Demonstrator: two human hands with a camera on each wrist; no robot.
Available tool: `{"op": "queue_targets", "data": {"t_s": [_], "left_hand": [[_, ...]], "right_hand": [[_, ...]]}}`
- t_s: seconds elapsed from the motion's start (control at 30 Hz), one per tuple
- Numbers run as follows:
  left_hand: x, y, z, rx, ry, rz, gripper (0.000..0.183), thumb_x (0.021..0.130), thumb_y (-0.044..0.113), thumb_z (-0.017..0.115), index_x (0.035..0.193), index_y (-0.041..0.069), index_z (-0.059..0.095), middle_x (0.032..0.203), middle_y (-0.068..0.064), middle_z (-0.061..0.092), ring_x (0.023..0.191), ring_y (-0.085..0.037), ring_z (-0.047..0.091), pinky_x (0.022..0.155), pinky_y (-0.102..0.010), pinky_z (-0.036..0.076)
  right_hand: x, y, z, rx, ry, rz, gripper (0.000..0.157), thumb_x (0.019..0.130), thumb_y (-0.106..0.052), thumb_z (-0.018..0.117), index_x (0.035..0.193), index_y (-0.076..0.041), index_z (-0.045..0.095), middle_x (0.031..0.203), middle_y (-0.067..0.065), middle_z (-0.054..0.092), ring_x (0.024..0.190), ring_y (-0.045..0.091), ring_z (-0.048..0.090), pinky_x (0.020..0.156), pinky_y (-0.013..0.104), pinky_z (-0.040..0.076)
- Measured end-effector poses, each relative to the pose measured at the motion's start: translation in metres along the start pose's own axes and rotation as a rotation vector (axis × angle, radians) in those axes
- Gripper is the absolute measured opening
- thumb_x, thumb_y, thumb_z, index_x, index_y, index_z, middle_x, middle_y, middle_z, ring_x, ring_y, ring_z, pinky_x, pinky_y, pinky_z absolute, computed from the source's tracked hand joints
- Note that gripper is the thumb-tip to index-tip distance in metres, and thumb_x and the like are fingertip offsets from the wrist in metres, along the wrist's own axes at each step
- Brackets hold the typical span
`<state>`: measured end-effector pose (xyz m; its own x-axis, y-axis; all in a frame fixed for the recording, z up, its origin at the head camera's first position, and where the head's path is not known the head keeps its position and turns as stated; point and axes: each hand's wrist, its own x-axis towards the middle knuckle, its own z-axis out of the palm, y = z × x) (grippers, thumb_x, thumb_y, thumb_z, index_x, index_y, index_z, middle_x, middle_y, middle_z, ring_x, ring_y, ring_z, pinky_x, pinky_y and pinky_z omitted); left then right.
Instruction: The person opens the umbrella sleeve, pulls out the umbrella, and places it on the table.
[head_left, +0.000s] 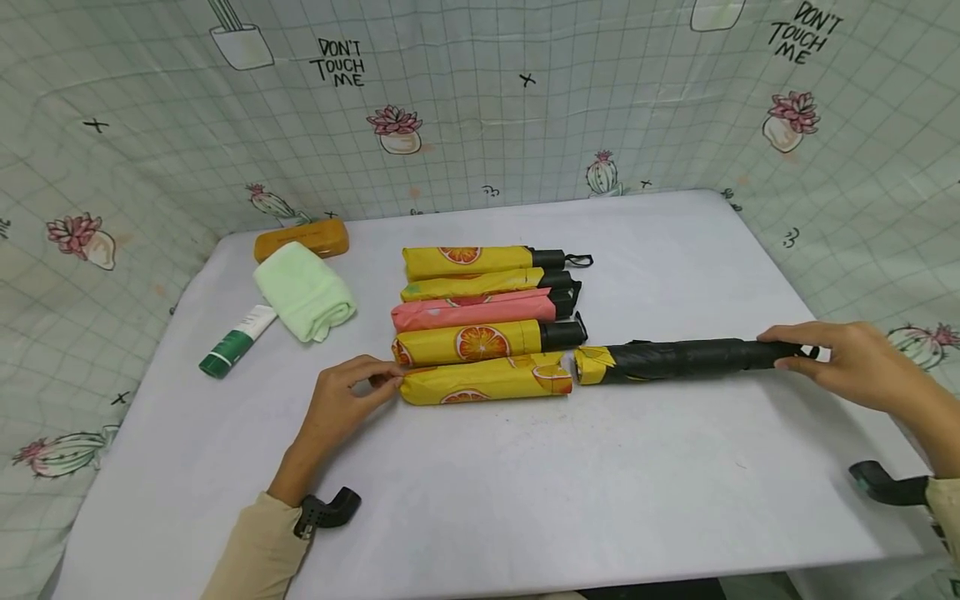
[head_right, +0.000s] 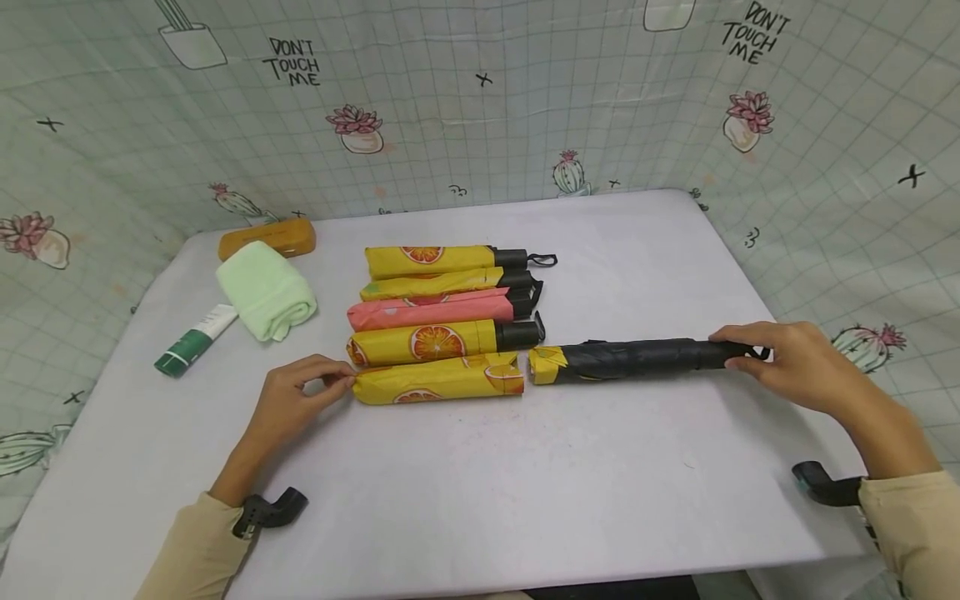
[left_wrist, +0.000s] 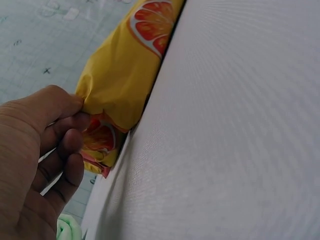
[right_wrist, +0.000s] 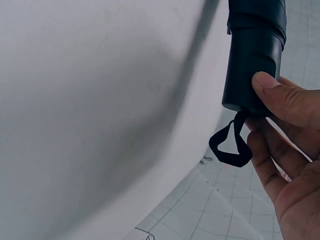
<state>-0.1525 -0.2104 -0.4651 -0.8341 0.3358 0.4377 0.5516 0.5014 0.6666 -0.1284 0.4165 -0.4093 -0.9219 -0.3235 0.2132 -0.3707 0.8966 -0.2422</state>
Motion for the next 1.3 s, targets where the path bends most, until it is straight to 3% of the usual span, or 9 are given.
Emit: {"op": "queue_targets", "data": {"t_s": [0.27, 0.43, 0.57, 0.67, 0.8, 0.9, 1.0, 1.13, 1.3], "left_hand": [[0.001, 0.002, 0.001, -0.039, 0.03, -0.014, 0.02, 0.086, 0.001, 0.077, 0.103, 0.011, 0.078, 0.091, 0.005, 0.071, 0.079, -0.01, 0.059, 0.069, -0.026, 0.049], [0.008, 0.007, -0.003, -0.087, 0.087, -0.055, 0.023, 0.087, -0.003, 0.074, 0.109, 0.005, 0.074, 0.094, -0.004, 0.07, 0.083, -0.012, 0.058, 0.072, -0.029, 0.05], [0.016, 0.008, -0.007, -0.034, 0.092, -0.117, 0.022, 0.088, -0.002, 0.074, 0.109, 0.004, 0.074, 0.097, -0.005, 0.07, 0.083, -0.015, 0.058, 0.07, -0.031, 0.052], [0.024, 0.004, -0.007, -0.025, 0.057, -0.161, 0.021, 0.089, 0.001, 0.074, 0.109, 0.007, 0.073, 0.1, -0.001, 0.068, 0.086, -0.015, 0.059, 0.071, -0.028, 0.052], [0.032, -0.003, -0.002, -0.036, 0.026, -0.163, 0.021, 0.09, 0.004, 0.074, 0.11, 0.009, 0.071, 0.104, 0.0, 0.066, 0.089, -0.016, 0.061, 0.072, -0.026, 0.052], [0.032, -0.006, 0.005, -0.044, 0.032, -0.168, 0.024, 0.089, 0.003, 0.074, 0.112, 0.009, 0.07, 0.104, -0.003, 0.065, 0.09, -0.018, 0.062, 0.072, -0.027, 0.052], [0.03, -0.008, 0.009, -0.041, 0.045, -0.189, 0.024, 0.089, 0.006, 0.076, 0.112, 0.01, 0.07, 0.104, -0.002, 0.064, 0.089, -0.017, 0.062, 0.072, -0.026, 0.052], [0.029, -0.011, 0.01, -0.031, 0.047, -0.197, 0.023, 0.09, 0.01, 0.076, 0.112, 0.012, 0.07, 0.104, 0.0, 0.064, 0.089, -0.015, 0.061, 0.073, -0.024, 0.052], [0.03, -0.013, 0.011, -0.039, 0.064, -0.184, 0.023, 0.09, 0.009, 0.076, 0.112, 0.012, 0.07, 0.104, -0.001, 0.064, 0.09, -0.014, 0.061, 0.074, -0.022, 0.051]], "right_hand": [[-0.007, 0.008, 0.003, -0.001, -0.003, -0.03, 0.04, 0.076, -0.004, 0.084, 0.114, -0.012, 0.074, 0.105, 0.018, 0.073, 0.053, 0.0, 0.032, 0.046, 0.022, 0.029], [-0.004, 0.013, 0.014, -0.023, 0.001, -0.066, 0.043, 0.07, -0.002, 0.087, 0.111, -0.01, 0.075, 0.1, 0.015, 0.074, 0.062, -0.002, 0.047, 0.051, 0.022, 0.035], [-0.001, 0.013, 0.016, -0.045, -0.023, -0.082, 0.047, 0.071, -0.003, 0.087, 0.116, -0.011, 0.073, 0.106, 0.01, 0.074, 0.074, 0.0, 0.057, 0.056, 0.022, 0.041], [0.007, 0.005, 0.013, -0.035, -0.022, -0.077, 0.048, 0.074, -0.004, 0.086, 0.119, -0.014, 0.073, 0.113, 0.005, 0.072, 0.091, 0.007, 0.065, 0.067, 0.015, 0.044], [0.028, -0.017, 0.009, 0.019, -0.01, -0.085, 0.042, 0.081, -0.007, 0.082, 0.12, -0.017, 0.073, 0.118, 0.002, 0.071, 0.109, -0.003, 0.057, 0.079, 0.007, 0.038], [0.043, -0.037, 0.01, 0.054, -0.007, -0.125, 0.038, 0.083, -0.009, 0.081, 0.119, -0.019, 0.072, 0.119, -0.001, 0.07, 0.111, -0.006, 0.054, 0.083, 0.006, 0.036], [0.059, -0.059, 0.014, 0.122, -0.041, -0.176, 0.045, 0.083, -0.009, 0.081, 0.125, -0.018, 0.069, 0.124, 0.0, 0.067, 0.118, 0.012, 0.056, 0.092, 0.018, 0.041], [0.079, -0.085, 0.02, 0.275, -0.178, -0.142, 0.062, 0.085, -0.016, 0.082, 0.138, -0.015, 0.051, 0.134, 0.008, 0.049, 0.126, 0.03, 0.038, 0.094, 0.047, 0.038], [0.104, -0.104, 0.033, 0.359, -0.165, -0.188, 0.058, 0.087, -0.011, 0.079, 0.134, -0.01, 0.045, 0.128, 0.007, 0.043, 0.117, 0.024, 0.038, 0.091, 0.047, 0.036]]}}
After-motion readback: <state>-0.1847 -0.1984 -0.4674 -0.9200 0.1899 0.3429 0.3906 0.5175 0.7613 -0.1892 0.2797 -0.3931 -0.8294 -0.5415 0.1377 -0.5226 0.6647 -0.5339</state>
